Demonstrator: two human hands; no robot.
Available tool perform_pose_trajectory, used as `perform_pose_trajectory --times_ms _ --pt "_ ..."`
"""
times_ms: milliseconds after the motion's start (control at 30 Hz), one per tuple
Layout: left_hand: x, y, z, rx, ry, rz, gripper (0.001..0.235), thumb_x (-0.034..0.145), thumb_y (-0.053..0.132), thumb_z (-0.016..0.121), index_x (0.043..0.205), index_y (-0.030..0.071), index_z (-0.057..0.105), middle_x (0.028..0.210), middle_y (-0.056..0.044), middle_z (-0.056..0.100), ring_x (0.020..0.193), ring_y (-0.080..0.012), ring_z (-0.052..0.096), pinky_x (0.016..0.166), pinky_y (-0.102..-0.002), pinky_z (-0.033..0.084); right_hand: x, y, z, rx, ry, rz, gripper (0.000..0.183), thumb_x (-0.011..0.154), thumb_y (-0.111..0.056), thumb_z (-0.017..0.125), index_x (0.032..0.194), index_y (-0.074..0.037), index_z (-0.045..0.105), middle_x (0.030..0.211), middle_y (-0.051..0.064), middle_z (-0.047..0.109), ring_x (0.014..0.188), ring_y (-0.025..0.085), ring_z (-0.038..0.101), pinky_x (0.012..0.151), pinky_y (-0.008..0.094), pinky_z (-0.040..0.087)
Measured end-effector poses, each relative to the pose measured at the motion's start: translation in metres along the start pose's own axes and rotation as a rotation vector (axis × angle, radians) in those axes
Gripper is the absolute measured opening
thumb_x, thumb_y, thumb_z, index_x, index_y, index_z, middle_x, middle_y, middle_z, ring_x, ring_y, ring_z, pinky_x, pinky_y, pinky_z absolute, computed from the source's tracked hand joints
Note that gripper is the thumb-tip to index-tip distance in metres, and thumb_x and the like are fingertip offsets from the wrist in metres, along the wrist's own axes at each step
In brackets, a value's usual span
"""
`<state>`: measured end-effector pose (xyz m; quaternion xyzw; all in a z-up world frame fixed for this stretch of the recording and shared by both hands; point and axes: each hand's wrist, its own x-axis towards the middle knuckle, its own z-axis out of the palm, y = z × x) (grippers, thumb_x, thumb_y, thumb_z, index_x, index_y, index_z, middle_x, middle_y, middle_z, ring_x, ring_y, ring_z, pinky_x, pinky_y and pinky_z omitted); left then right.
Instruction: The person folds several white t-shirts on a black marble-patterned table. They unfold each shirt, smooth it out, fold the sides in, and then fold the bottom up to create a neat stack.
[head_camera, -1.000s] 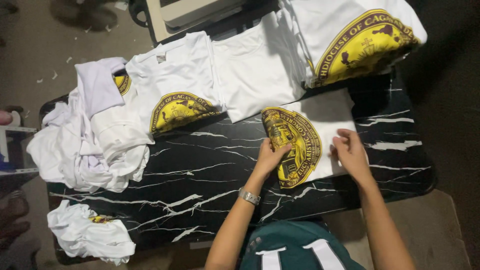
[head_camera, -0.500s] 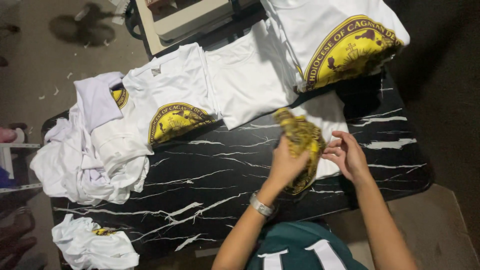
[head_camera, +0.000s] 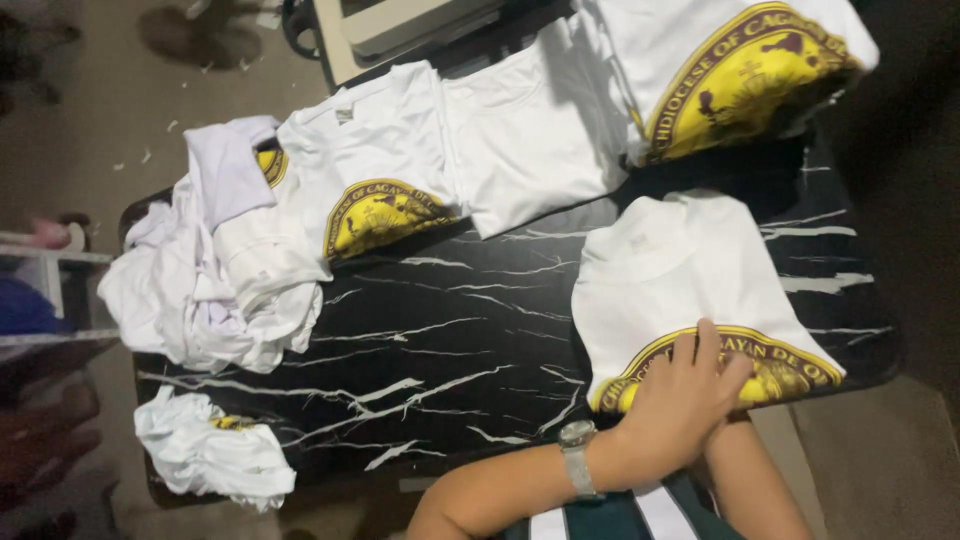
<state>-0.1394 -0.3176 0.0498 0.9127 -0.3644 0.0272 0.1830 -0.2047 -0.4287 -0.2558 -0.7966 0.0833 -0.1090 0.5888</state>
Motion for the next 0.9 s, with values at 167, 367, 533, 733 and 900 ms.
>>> perform_pose_trajectory --times_ms 167,367,533,733,900 --pt "-0.024 -0.026 -0.02 -0.381 0.022 -0.031 0.069 0.078 0.04 0.08 0.126 -0.001 0.052 0.14 -0.034 0.05 0.116 -0.0405 0.058 0.087 -0.041 0.054 0.011 -0.023 0.01 0.179 -0.092 0.05 0.046 0.104 -0.035 0.053 0.14 -0.01 0.041 0.141 0.015 0.054 0.122 0.026 0.056 0.099 0.038 0.051" --pt "-0.078 -0.123 0.026 -1.016 0.685 -0.595 0.068 0.101 0.047 0.066 0.144 0.0 0.041 0.13 -0.019 0.051 0.113 -0.0281 0.053 0.102 -0.041 0.046 0.021 -0.043 0.019 0.367 -0.194 0.134 0.051 0.103 -0.038 0.053 0.142 -0.008 0.041 0.142 0.016 0.054 0.124 0.028 0.056 0.101 0.039 0.05" --pt "-0.113 -0.196 0.03 -2.467 0.333 -0.799 0.089 0.096 0.071 0.047 0.157 0.007 0.037 0.154 -0.015 0.049 0.138 -0.0322 0.05 0.115 -0.046 0.04 0.022 -0.061 0.038 0.526 -0.27 0.224 0.055 0.103 -0.042 0.052 0.144 -0.007 0.041 0.143 0.018 0.055 0.125 0.029 0.056 0.103 0.039 0.049" --pt "-0.139 -0.22 0.006 -2.525 0.431 -0.592 0.099 0.091 0.083 0.044 0.159 0.011 0.036 0.156 -0.016 0.048 0.14 -0.0342 0.047 0.114 -0.051 0.041 -0.011 -0.061 0.046 0.707 -0.331 0.333 0.061 0.102 -0.046 0.052 0.146 -0.005 0.041 0.145 0.019 0.055 0.127 0.031 0.055 0.105 0.04 0.048" --pt "-0.194 -0.258 -0.002 -2.527 0.472 -0.542 0.089 0.096 0.066 0.06 0.158 0.005 0.039 0.152 -0.017 0.053 0.139 -0.0339 0.05 0.114 -0.052 0.043 0.025 -0.111 0.12 0.87 -0.377 0.452 0.066 0.102 -0.049 0.051 0.148 -0.003 0.042 0.146 0.021 0.055 0.129 0.032 0.055 0.107 0.04 0.047"
